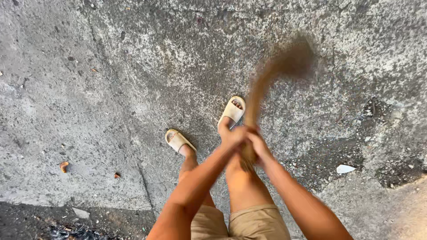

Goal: The person sweeps dry leaves and debris across a concrete ground using a broom.

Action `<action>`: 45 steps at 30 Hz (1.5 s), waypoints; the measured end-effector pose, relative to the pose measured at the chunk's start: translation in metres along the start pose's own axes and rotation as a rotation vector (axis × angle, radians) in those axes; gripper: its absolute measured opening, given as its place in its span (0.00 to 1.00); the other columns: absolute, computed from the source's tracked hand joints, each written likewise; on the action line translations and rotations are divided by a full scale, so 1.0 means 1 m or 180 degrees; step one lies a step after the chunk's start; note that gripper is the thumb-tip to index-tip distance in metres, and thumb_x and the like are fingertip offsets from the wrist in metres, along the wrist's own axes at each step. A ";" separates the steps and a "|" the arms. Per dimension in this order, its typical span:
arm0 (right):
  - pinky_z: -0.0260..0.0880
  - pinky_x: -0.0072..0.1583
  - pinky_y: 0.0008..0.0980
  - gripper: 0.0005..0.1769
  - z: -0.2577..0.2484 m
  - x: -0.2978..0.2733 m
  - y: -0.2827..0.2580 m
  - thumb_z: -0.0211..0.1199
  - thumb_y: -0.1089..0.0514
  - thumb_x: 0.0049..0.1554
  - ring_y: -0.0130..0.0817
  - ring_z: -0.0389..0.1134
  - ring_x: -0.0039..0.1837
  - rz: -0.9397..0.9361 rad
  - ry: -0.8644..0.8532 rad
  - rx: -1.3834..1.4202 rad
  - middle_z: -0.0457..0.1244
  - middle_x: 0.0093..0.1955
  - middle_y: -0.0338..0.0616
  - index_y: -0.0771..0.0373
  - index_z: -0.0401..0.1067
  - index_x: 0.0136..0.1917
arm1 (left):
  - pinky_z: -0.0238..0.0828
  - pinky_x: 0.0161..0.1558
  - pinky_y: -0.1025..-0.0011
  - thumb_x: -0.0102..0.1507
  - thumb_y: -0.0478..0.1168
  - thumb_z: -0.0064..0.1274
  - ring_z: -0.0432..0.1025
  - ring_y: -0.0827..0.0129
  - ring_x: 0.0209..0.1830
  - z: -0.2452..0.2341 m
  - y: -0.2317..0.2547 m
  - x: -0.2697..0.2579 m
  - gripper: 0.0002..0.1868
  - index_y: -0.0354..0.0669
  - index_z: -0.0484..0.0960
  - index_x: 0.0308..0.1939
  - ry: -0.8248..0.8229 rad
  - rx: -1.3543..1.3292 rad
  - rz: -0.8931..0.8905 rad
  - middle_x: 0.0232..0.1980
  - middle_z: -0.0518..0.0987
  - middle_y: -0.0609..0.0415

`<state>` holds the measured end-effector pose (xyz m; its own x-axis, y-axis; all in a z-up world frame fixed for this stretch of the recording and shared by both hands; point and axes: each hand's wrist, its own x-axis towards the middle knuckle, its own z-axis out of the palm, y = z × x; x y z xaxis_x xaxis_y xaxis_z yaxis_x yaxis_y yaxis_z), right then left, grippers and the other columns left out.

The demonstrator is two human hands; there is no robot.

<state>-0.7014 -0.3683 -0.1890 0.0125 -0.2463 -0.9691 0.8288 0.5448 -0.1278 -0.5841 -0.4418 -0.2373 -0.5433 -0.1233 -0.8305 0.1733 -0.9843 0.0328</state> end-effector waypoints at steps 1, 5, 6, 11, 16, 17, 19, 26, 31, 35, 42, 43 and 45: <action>0.75 0.48 0.33 0.19 0.030 0.039 -0.022 0.55 0.51 0.63 0.34 0.72 0.47 0.0169 -0.0586 -0.0465 0.69 0.50 0.48 0.67 0.71 0.60 | 0.76 0.45 0.66 0.62 0.50 0.45 0.78 0.60 0.41 -0.003 0.041 0.016 0.25 0.32 0.85 0.50 0.0625 0.1037 0.0232 0.42 0.83 0.43; 0.74 0.45 0.38 0.14 0.081 0.078 -0.060 0.57 0.59 0.59 0.41 0.69 0.43 -0.0174 -0.1426 -0.1477 0.67 0.46 0.53 0.72 0.70 0.54 | 0.75 0.40 0.63 0.65 0.42 0.53 0.77 0.60 0.36 0.018 0.098 0.019 0.16 0.31 0.86 0.46 0.1138 0.1101 0.1102 0.38 0.83 0.43; 0.73 0.48 0.35 0.14 0.070 0.064 -0.065 0.58 0.60 0.58 0.36 0.69 0.46 -0.0285 -0.1322 -0.1437 0.67 0.49 0.49 0.68 0.70 0.56 | 0.75 0.39 0.63 0.64 0.43 0.52 0.77 0.61 0.35 0.029 0.096 0.015 0.17 0.31 0.87 0.44 0.1245 0.1672 0.1266 0.37 0.84 0.43; 0.73 0.47 0.33 0.35 -0.050 -0.081 -0.054 0.57 0.60 0.58 0.33 0.71 0.47 -0.0386 -0.0893 -0.0766 0.66 0.54 0.47 0.62 0.55 0.78 | 0.77 0.32 0.65 0.53 0.42 0.61 0.78 0.61 0.29 0.139 -0.013 -0.047 0.17 0.29 0.83 0.38 0.1013 0.1895 0.0622 0.33 0.83 0.44; 0.73 0.41 0.41 0.20 -0.122 -0.177 -0.001 0.56 0.60 0.56 0.44 0.70 0.40 -0.0688 0.0469 0.0156 0.66 0.41 0.52 0.66 0.64 0.61 | 0.76 0.37 0.68 0.53 0.48 0.67 0.77 0.67 0.33 0.178 -0.113 -0.047 0.23 0.40 0.80 0.46 -0.0276 0.2279 -0.1036 0.38 0.83 0.51; 0.71 0.40 0.38 0.17 -0.119 -0.168 0.001 0.55 0.57 0.57 0.41 0.69 0.40 -0.0722 0.0687 0.0521 0.66 0.41 0.49 0.65 0.66 0.59 | 0.75 0.34 0.68 0.53 0.49 0.68 0.75 0.68 0.32 0.180 -0.125 -0.020 0.23 0.38 0.83 0.45 -0.0440 0.2334 -0.1352 0.37 0.82 0.52; 0.69 0.42 0.34 0.13 -0.103 -0.134 -0.006 0.55 0.54 0.59 0.37 0.67 0.41 -0.0809 0.0711 0.1130 0.65 0.41 0.44 0.64 0.69 0.53 | 0.68 0.28 0.67 0.51 0.52 0.68 0.72 0.67 0.28 0.160 -0.126 0.034 0.25 0.42 0.86 0.45 -0.0447 0.2666 -0.1904 0.36 0.81 0.53; 0.75 0.41 0.38 0.16 0.078 0.093 -0.140 0.58 0.52 0.59 0.39 0.71 0.39 -0.0013 -0.0632 -0.0538 0.69 0.41 0.50 0.67 0.72 0.52 | 0.63 0.23 0.65 0.60 0.54 0.56 0.66 0.58 0.26 0.048 0.132 0.133 0.18 0.44 0.81 0.43 0.0444 0.1198 -0.0860 0.33 0.76 0.47; 0.74 0.39 0.36 0.18 0.134 0.116 -0.218 0.63 0.59 0.56 0.39 0.71 0.36 -0.0264 -0.1481 -0.1806 0.68 0.41 0.51 0.73 0.70 0.56 | 0.73 0.36 0.69 0.62 0.45 0.55 0.74 0.66 0.34 0.091 0.200 0.113 0.15 0.35 0.81 0.43 0.0696 0.0122 0.1061 0.36 0.80 0.52; 0.78 0.45 0.34 0.29 0.068 0.016 -0.227 0.62 0.62 0.53 0.34 0.74 0.45 -0.0732 -0.0730 -0.1564 0.68 0.51 0.48 0.67 0.64 0.68 | 0.74 0.33 0.68 0.55 0.40 0.61 0.76 0.67 0.30 0.182 0.153 0.060 0.13 0.32 0.83 0.37 0.0676 0.1279 0.1016 0.35 0.82 0.48; 0.72 0.43 0.37 0.14 0.009 -0.072 -0.178 0.54 0.57 0.55 0.39 0.67 0.40 -0.0994 0.0676 0.1106 0.63 0.40 0.45 0.63 0.68 0.53 | 0.79 0.40 0.58 0.49 0.55 0.69 0.79 0.54 0.36 0.271 0.077 0.077 0.30 0.36 0.85 0.45 -0.0458 0.3174 -0.1337 0.42 0.83 0.41; 0.73 0.46 0.36 0.12 0.014 -0.059 -0.188 0.53 0.55 0.56 0.37 0.66 0.43 -0.0978 0.0802 0.1576 0.62 0.42 0.42 0.61 0.69 0.51 | 0.80 0.39 0.55 0.46 0.55 0.70 0.80 0.51 0.35 0.274 0.071 0.106 0.31 0.36 0.86 0.45 -0.0504 0.3316 -0.1770 0.43 0.83 0.40; 0.71 0.46 0.36 0.11 0.033 -0.026 -0.218 0.54 0.51 0.56 0.37 0.65 0.44 -0.0692 0.0809 0.1557 0.61 0.40 0.40 0.60 0.69 0.43 | 0.80 0.41 0.59 0.50 0.52 0.65 0.80 0.54 0.37 0.247 0.085 0.167 0.27 0.36 0.85 0.46 -0.0815 0.2738 -0.1582 0.43 0.83 0.42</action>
<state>-0.8641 -0.5071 -0.1294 -0.2708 -0.0784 -0.9595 0.9597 0.0556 -0.2754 -0.8626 -0.5775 -0.2360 -0.5694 0.3990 -0.7187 -0.7122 -0.6761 0.1889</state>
